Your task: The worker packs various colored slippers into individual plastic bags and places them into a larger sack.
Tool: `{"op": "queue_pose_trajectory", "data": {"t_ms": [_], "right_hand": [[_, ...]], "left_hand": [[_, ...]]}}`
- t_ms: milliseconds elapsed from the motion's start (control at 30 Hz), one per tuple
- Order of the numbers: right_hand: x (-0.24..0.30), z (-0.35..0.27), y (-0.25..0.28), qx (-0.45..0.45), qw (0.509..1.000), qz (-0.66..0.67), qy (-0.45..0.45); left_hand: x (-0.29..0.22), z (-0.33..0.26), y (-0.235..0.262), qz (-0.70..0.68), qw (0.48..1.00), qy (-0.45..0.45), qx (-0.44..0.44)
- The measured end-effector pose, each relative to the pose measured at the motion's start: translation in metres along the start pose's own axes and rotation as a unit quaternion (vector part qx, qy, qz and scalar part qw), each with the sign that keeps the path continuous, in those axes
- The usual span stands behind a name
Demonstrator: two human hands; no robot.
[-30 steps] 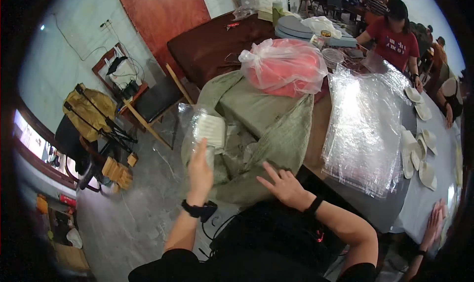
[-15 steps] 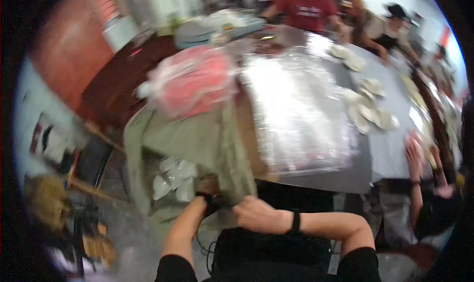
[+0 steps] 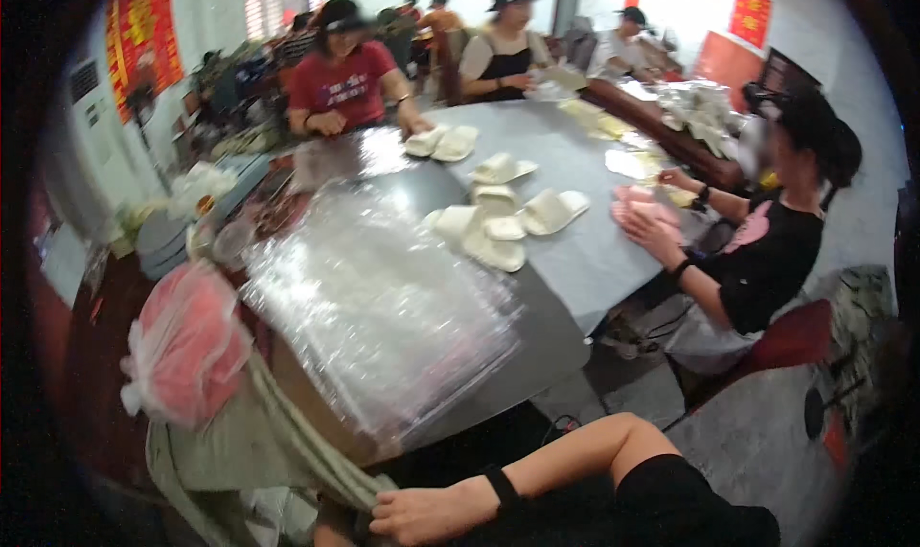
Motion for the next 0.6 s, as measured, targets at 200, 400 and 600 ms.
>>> {"op": "queue_pose_trajectory", "data": {"t_ms": [200,400,600], "right_hand": [[0.026,-0.008,0.075,-0.096,0.991,-0.092,0.028],[0.019,-0.006,0.042,-0.034,0.993,-0.11,0.037],[0.008,-0.008,0.036,-0.118,0.992,-0.019,0.045]], "left_hand": [[0.037,-0.008,0.004,-0.021,0.999,0.045,-0.007],[0.107,-0.117,-0.011,-0.034,0.989,0.14,0.036],[0.155,-0.251,-0.023,-0.052,0.965,0.242,0.085]]}}
Point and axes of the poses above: each hand's wrist, its own z-axis towards the middle knuckle, its own y-axis out of the back of the hand, x = y × z, the point moved 10 cm from there along z, towards the middle knuckle, and after that the axes turned 7 degrees about -y, right-handed, at the moved point
